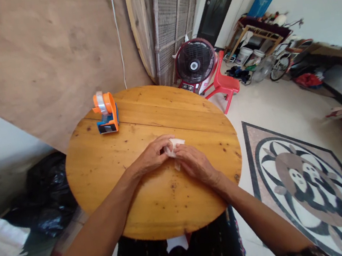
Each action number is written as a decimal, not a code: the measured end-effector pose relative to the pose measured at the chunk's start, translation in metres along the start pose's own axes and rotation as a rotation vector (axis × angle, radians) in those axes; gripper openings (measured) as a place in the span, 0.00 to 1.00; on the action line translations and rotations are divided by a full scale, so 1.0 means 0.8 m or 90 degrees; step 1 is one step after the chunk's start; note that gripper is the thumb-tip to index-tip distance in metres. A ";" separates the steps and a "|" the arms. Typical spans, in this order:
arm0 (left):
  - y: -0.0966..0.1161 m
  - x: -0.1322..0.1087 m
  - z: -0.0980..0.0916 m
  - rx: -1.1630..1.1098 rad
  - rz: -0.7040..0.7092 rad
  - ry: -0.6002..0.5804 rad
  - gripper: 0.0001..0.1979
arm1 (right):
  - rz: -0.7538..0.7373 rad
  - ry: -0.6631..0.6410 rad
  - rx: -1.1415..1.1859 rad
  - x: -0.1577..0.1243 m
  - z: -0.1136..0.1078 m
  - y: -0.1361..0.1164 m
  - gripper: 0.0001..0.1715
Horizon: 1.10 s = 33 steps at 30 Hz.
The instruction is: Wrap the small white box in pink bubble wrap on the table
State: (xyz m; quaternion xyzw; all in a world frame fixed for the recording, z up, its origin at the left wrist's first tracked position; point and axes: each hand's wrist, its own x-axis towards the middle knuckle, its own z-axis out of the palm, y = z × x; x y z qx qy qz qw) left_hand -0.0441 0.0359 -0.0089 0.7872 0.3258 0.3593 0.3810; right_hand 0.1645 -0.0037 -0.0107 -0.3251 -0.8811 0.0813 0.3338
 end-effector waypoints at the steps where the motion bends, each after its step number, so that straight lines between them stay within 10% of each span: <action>1: -0.001 0.000 0.001 0.008 0.007 0.003 0.04 | -0.006 -0.002 -0.009 0.000 0.000 0.000 0.16; 10: 0.021 -0.001 0.000 -0.171 -0.113 -0.002 0.06 | -0.019 0.021 -0.007 0.010 -0.016 -0.005 0.23; 24: 0.025 0.003 -0.008 0.035 -0.199 0.082 0.15 | 0.301 0.012 0.232 0.035 -0.003 0.002 0.22; 33: 0.030 0.003 -0.009 -0.155 -0.204 -0.009 0.21 | 0.463 0.000 0.570 0.051 0.007 0.032 0.22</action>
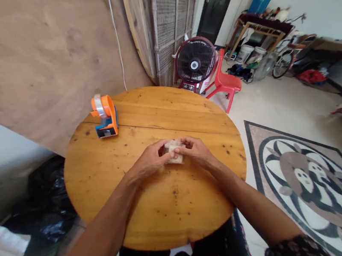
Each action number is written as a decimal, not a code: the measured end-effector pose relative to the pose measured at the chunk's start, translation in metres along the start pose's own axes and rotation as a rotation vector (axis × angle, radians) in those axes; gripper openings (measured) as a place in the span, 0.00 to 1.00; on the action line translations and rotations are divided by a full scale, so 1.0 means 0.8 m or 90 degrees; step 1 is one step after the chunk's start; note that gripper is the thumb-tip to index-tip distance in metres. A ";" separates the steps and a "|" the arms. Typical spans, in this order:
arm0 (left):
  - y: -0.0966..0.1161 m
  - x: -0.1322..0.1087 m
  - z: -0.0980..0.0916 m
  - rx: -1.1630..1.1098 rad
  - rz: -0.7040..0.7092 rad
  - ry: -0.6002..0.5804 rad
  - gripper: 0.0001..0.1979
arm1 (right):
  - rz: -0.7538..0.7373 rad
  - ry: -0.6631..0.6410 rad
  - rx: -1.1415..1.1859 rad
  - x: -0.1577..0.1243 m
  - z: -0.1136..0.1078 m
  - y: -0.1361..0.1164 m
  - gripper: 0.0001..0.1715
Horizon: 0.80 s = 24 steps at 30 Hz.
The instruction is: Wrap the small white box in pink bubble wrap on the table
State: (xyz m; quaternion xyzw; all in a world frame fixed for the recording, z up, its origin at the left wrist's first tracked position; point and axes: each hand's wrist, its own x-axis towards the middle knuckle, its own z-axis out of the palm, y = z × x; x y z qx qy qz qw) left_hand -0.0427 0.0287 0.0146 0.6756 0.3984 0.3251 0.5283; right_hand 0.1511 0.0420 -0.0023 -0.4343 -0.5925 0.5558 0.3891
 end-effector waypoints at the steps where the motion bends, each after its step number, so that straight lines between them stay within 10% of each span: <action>1: -0.002 0.000 0.001 -0.006 0.001 0.004 0.20 | 0.003 -0.004 0.005 0.001 0.000 0.001 0.22; 24: -0.012 0.006 0.009 -0.066 -0.018 0.055 0.22 | -0.184 0.097 -0.385 0.000 -0.016 -0.014 0.13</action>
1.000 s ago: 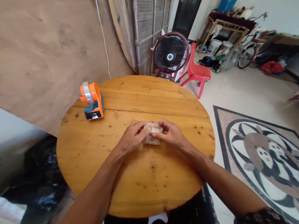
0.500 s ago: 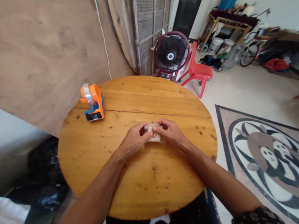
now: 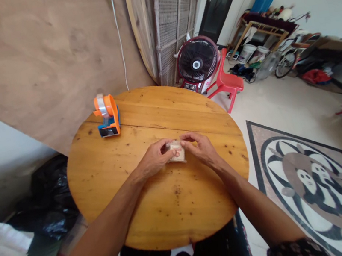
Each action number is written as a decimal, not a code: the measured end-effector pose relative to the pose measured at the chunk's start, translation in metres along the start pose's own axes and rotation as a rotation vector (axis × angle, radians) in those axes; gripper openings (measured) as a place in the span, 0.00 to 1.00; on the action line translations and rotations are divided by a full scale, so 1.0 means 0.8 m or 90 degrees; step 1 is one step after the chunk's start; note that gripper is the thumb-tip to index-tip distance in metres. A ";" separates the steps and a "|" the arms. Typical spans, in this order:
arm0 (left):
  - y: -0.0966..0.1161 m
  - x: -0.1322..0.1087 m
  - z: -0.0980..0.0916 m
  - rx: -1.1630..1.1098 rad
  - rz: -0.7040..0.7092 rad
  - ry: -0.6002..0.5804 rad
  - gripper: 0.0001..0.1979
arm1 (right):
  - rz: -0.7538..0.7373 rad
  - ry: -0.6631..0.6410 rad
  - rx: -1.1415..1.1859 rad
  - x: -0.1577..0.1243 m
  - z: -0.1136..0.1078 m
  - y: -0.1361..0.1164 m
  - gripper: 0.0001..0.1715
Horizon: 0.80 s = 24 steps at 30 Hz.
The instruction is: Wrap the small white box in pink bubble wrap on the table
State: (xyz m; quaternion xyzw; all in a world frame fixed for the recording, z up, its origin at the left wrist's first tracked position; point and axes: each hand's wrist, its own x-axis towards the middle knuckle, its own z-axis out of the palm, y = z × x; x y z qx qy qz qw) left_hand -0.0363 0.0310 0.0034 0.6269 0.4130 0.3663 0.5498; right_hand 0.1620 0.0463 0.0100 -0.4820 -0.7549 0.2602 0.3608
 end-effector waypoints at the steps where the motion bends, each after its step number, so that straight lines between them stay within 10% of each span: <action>1: 0.000 0.000 0.000 0.001 0.000 -0.001 0.22 | -0.011 0.014 -0.006 0.003 0.000 0.000 0.12; 24: 0.006 0.000 -0.003 -0.023 0.020 -0.016 0.20 | -0.155 -0.037 -0.232 0.011 0.003 -0.039 0.08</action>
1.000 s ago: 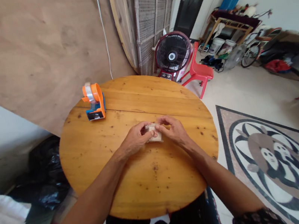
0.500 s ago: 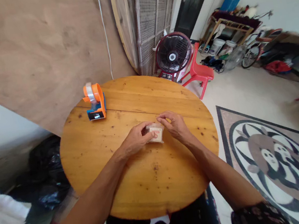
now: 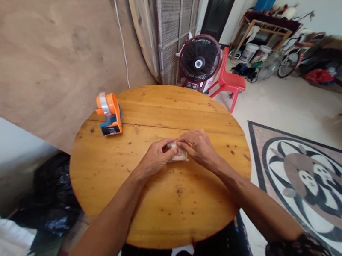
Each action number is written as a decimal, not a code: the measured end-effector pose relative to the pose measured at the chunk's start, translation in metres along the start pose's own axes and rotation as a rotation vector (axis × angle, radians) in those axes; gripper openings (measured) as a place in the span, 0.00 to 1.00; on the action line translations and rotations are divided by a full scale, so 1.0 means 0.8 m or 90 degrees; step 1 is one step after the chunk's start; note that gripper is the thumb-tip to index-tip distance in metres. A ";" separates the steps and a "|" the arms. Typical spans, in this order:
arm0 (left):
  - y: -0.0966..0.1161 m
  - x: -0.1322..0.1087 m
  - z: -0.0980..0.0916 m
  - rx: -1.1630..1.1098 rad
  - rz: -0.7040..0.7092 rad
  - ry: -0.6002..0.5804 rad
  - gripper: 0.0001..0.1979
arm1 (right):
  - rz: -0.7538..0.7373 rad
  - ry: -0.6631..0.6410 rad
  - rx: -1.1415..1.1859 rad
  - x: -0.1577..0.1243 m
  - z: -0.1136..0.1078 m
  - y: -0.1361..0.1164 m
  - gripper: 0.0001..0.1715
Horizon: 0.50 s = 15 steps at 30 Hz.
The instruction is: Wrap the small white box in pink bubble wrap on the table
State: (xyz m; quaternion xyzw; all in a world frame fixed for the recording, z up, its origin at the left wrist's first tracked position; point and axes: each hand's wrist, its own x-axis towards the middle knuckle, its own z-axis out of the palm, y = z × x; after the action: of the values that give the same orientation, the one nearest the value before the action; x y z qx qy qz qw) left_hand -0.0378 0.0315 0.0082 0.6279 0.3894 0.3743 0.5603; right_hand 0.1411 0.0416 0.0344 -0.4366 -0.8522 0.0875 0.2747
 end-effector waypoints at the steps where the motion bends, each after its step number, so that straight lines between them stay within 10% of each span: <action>1: -0.001 0.000 0.000 -0.003 0.003 0.000 0.19 | -0.003 0.003 -0.004 -0.002 0.000 -0.002 0.08; 15: -0.013 0.004 0.001 0.072 0.042 0.047 0.18 | -0.026 0.064 -0.125 -0.028 0.018 -0.012 0.11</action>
State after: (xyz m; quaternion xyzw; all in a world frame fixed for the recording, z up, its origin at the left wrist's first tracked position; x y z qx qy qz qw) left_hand -0.0366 0.0345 -0.0022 0.6570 0.4095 0.3926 0.4964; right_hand 0.1366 0.0193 0.0174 -0.4476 -0.8506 -0.0241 0.2747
